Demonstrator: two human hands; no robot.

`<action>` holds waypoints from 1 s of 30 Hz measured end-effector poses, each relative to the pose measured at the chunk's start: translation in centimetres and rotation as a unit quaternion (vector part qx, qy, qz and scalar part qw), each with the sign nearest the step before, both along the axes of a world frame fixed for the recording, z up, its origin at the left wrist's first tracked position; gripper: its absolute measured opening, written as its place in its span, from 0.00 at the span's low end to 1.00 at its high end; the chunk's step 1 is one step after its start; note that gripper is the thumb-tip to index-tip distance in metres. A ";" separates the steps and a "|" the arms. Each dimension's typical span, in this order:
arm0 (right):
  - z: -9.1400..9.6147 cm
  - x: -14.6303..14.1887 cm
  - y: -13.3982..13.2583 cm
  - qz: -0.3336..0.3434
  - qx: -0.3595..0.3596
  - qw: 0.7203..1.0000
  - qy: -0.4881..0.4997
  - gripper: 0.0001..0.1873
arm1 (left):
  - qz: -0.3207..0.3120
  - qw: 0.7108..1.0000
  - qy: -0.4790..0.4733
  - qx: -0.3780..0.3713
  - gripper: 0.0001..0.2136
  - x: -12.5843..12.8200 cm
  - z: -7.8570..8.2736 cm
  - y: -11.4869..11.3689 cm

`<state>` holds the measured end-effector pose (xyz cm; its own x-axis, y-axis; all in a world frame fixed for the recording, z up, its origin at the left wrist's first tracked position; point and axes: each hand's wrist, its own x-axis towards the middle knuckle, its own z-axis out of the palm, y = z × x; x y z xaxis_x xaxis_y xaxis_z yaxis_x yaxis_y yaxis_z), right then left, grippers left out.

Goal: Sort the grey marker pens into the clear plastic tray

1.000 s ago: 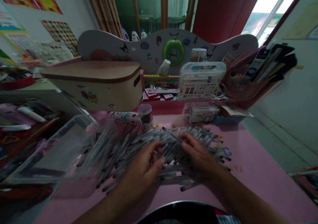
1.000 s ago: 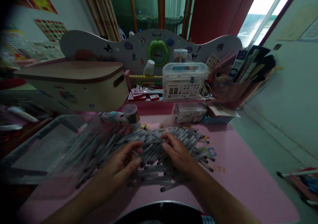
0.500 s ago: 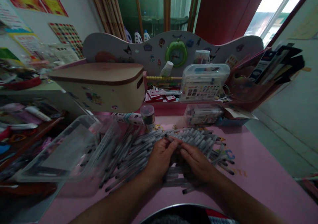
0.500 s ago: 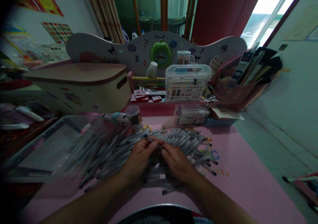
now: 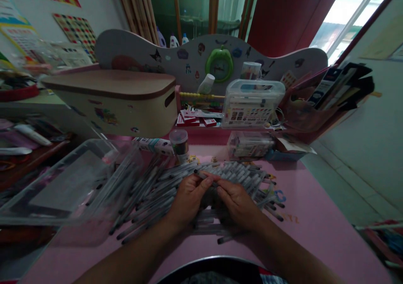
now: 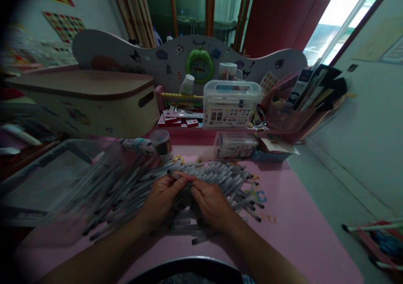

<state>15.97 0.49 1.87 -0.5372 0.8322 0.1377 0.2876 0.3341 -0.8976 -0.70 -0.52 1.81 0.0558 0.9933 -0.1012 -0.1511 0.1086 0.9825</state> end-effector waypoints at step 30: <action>-0.3 0.4 1.2 -0.022 0.053 0.996 -0.067 0.20 | 0.025 0.998 -0.063 0.004 0.11 0.5 -0.9 1.3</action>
